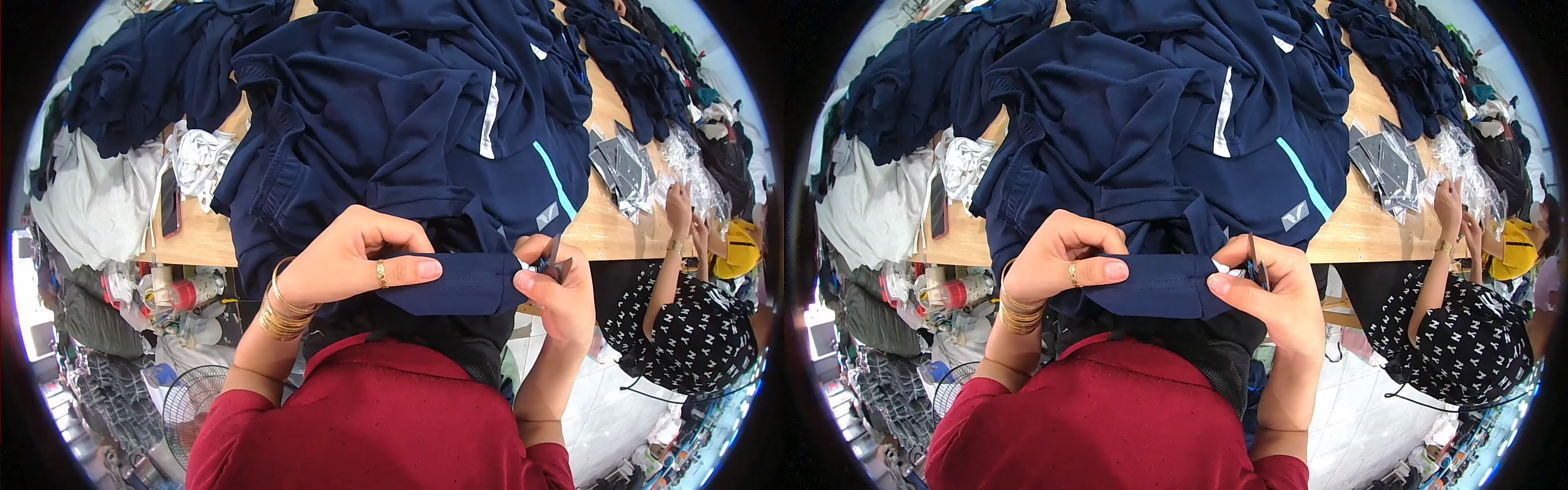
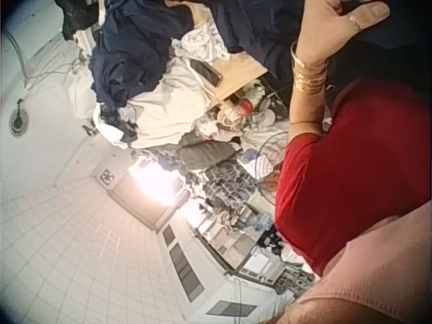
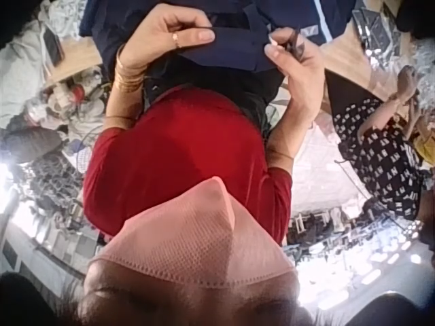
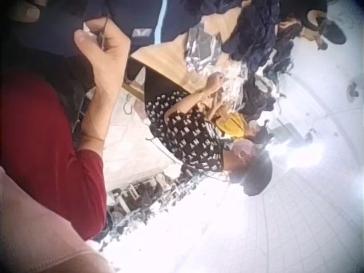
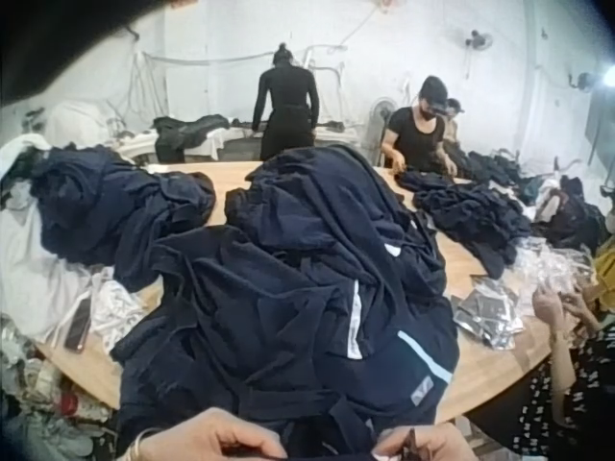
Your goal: Trimming loose threads from dark blue athletic pants using small scissors in a garment workshop.
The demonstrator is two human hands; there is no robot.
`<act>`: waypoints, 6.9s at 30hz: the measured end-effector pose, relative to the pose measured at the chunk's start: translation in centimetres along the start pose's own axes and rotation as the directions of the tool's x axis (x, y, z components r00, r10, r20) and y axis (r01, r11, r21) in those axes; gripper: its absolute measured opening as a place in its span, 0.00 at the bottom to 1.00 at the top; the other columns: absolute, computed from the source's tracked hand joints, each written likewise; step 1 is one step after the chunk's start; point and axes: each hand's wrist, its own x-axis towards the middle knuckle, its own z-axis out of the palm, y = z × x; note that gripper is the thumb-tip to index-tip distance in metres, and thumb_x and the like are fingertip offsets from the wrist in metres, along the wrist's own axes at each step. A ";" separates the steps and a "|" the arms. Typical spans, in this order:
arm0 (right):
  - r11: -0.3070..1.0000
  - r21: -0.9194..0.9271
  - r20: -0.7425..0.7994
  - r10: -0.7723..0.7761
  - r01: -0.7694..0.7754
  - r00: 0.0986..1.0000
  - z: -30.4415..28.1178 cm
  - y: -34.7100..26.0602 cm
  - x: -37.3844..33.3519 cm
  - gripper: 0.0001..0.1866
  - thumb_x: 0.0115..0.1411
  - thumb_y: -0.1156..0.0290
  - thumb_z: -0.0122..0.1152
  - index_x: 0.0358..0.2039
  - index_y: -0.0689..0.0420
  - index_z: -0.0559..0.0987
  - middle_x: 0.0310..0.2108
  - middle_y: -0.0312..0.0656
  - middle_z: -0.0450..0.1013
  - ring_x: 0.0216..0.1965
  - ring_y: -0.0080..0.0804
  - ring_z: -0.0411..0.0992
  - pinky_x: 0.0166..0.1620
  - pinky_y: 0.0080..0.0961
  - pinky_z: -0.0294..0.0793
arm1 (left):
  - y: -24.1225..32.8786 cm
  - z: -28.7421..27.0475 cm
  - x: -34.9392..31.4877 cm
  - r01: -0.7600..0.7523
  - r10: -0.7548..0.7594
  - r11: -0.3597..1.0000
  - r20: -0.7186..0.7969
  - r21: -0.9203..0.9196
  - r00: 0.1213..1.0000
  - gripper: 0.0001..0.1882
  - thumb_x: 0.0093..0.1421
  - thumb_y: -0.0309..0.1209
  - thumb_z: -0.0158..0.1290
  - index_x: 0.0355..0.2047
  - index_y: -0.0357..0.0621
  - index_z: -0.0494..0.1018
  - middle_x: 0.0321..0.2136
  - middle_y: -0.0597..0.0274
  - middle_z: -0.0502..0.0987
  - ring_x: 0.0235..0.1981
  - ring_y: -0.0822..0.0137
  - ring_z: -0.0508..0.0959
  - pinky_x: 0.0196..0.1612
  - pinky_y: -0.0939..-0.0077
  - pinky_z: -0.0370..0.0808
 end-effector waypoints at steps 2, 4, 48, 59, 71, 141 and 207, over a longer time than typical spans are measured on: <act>1.000 0.001 0.014 0.000 0.000 1.000 -0.1 -0.1 -0.1 0.05 0.45 0.80 0.60 0.23 0.64 0.73 0.20 0.30 0.65 0.24 0.12 0.60 0.28 0.10 0.56 | 0.1 0.1 0.0 -0.019 0.019 1.000 0.012 -0.023 1.000 0.08 0.54 0.28 0.54 0.26 0.34 0.74 0.21 0.70 0.72 0.25 0.83 0.67 0.30 0.87 0.65; 0.999 -0.002 0.024 -0.033 0.033 0.999 -0.1 0.0 -0.1 0.05 0.44 0.80 0.60 0.23 0.64 0.73 0.20 0.31 0.66 0.24 0.13 0.60 0.28 0.11 0.56 | 0.2 0.1 -0.1 -0.017 0.018 1.000 0.012 -0.024 1.000 0.08 0.54 0.28 0.54 0.26 0.34 0.74 0.21 0.70 0.72 0.25 0.83 0.67 0.30 0.87 0.65; 0.985 0.169 -0.004 -0.012 0.013 1.000 2.7 0.6 0.2 0.05 0.52 0.73 0.56 0.24 0.62 0.72 0.21 0.31 0.63 0.18 0.10 0.55 0.19 0.10 0.48 | -1.6 2.6 1.6 -0.170 0.178 0.958 0.016 -0.233 0.984 0.06 0.52 0.25 0.56 0.29 0.36 0.73 0.25 0.70 0.71 0.27 0.82 0.67 0.31 0.89 0.64; 0.980 0.194 -0.015 -0.031 0.034 0.999 2.8 0.2 0.1 0.06 0.52 0.73 0.56 0.23 0.62 0.72 0.21 0.31 0.63 0.18 0.11 0.54 0.19 0.10 0.48 | -1.4 2.5 1.5 -0.174 0.176 0.965 -0.007 -0.197 0.984 0.05 0.52 0.24 0.56 0.29 0.36 0.73 0.25 0.71 0.70 0.27 0.83 0.67 0.30 0.89 0.63; 0.990 0.107 -0.055 -0.091 0.096 0.994 3.1 -0.1 0.0 0.05 0.52 0.75 0.55 0.22 0.62 0.71 0.21 0.31 0.62 0.20 0.11 0.55 0.21 0.10 0.49 | -0.8 2.9 1.5 -0.144 0.135 0.978 -0.071 -0.149 0.988 0.06 0.53 0.26 0.55 0.30 0.36 0.73 0.25 0.69 0.72 0.28 0.82 0.69 0.33 0.88 0.66; 0.957 0.284 -0.129 -0.021 0.057 0.991 1.7 1.0 0.2 0.08 0.52 0.72 0.55 0.22 0.63 0.71 0.22 0.34 0.63 0.16 0.13 0.54 0.18 0.11 0.48 | -0.2 2.5 1.0 0.011 -0.012 0.998 -0.008 -0.060 1.000 0.08 0.49 0.26 0.57 0.24 0.33 0.72 0.21 0.68 0.71 0.24 0.81 0.67 0.29 0.88 0.64; 0.521 -0.545 0.164 -0.702 0.657 0.693 2.3 2.4 -0.9 0.15 0.30 0.81 0.62 0.25 0.54 0.80 0.23 0.35 0.67 0.18 0.21 0.65 0.18 0.14 0.61 | -2.5 2.1 1.3 -0.531 0.843 0.337 0.001 0.777 0.537 0.16 0.34 0.14 0.52 0.27 0.40 0.77 0.26 0.60 0.77 0.24 0.69 0.76 0.25 0.81 0.67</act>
